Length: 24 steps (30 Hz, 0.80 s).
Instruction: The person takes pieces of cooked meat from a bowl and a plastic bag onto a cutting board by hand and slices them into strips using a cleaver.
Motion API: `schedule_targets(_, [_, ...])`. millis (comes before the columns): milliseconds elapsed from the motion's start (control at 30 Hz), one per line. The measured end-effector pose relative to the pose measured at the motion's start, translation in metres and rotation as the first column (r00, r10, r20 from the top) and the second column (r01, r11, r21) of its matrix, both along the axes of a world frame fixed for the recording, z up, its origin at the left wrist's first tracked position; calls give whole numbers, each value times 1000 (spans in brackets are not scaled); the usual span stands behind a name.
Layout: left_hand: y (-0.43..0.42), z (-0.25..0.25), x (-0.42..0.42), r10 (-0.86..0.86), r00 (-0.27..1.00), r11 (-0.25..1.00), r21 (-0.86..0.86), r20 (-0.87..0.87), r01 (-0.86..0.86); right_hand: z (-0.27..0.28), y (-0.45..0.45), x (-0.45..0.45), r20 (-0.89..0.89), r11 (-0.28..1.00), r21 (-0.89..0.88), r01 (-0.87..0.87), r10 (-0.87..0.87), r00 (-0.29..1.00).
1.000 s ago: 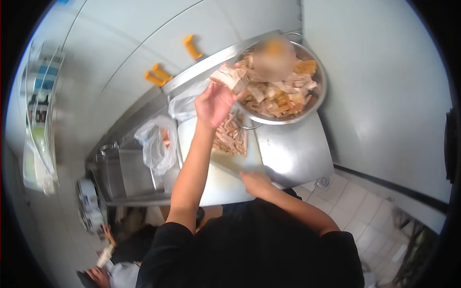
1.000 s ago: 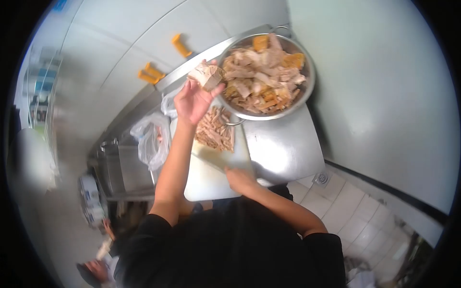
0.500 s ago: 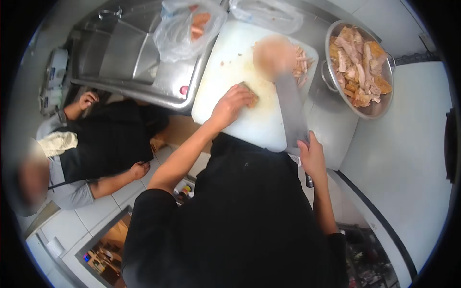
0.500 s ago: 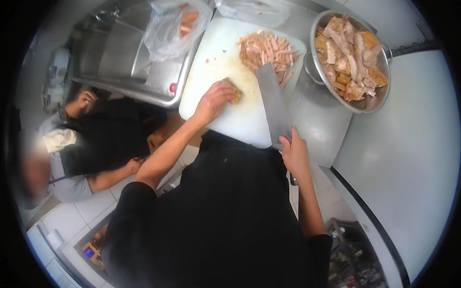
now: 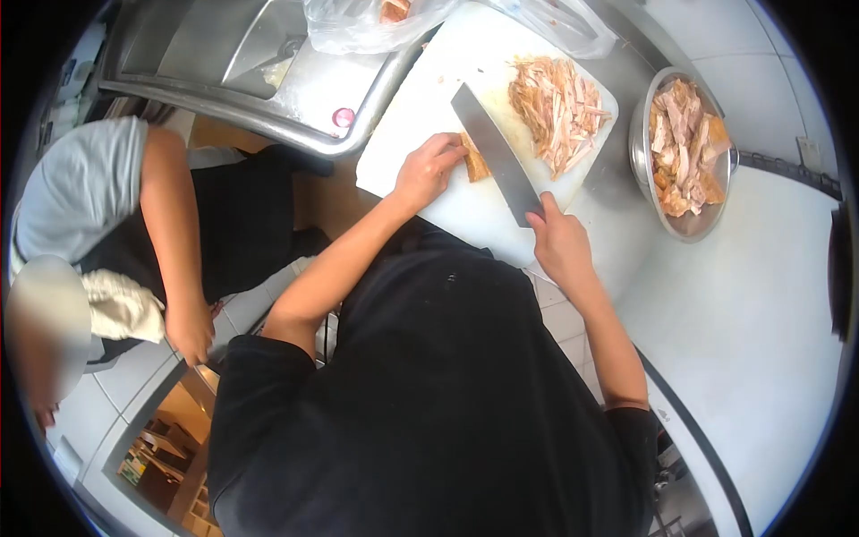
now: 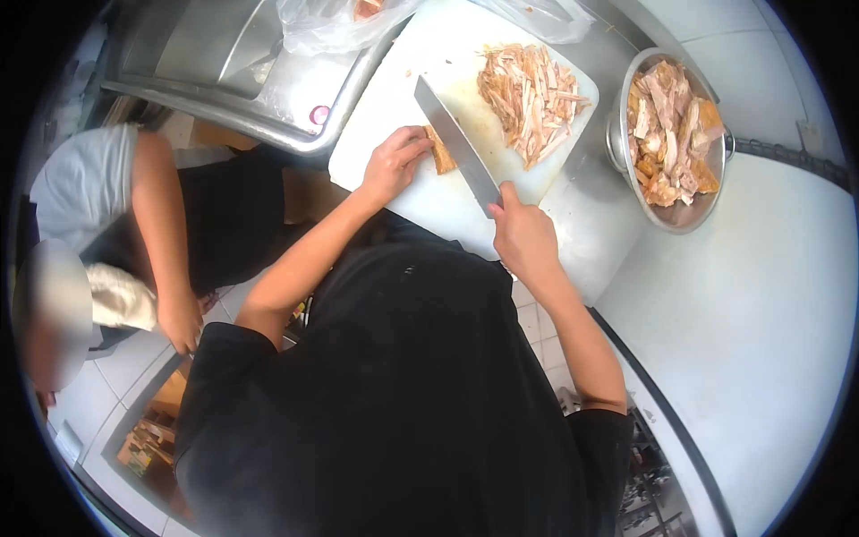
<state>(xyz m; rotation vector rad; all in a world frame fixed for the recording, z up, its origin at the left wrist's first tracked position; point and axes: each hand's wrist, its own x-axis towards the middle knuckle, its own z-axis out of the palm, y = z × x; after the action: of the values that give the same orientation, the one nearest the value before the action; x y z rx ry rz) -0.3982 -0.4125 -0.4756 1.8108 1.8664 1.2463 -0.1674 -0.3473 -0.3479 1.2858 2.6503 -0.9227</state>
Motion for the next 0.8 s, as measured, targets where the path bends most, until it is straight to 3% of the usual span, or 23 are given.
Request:
schedule_targets(100, [4,0,-5,-25,997,996,84,-77,31,-3,-6,-9,18,999,-22,33,-33,999])
schedule_targets(300, [10,-7,-10,-66,989,993,92,-134,78,-6,-17,-19,78,999,-28,42,-40,996])
schedule_targets(433, [11,-6,-12,-84,989,991,90,-119,94,8,-23,-24,213,996,-75,50,-33,976])
schedule_targets(667, [11,-7,-13,-87,994,994,65,-59,91,-4,-28,-46,235,989,-116,94,-65,970])
schedule_targets(800, [10,-9,-14,-84,996,995,43,-24,85,-32,-28,-71,184,991,-37,129,-120,976])
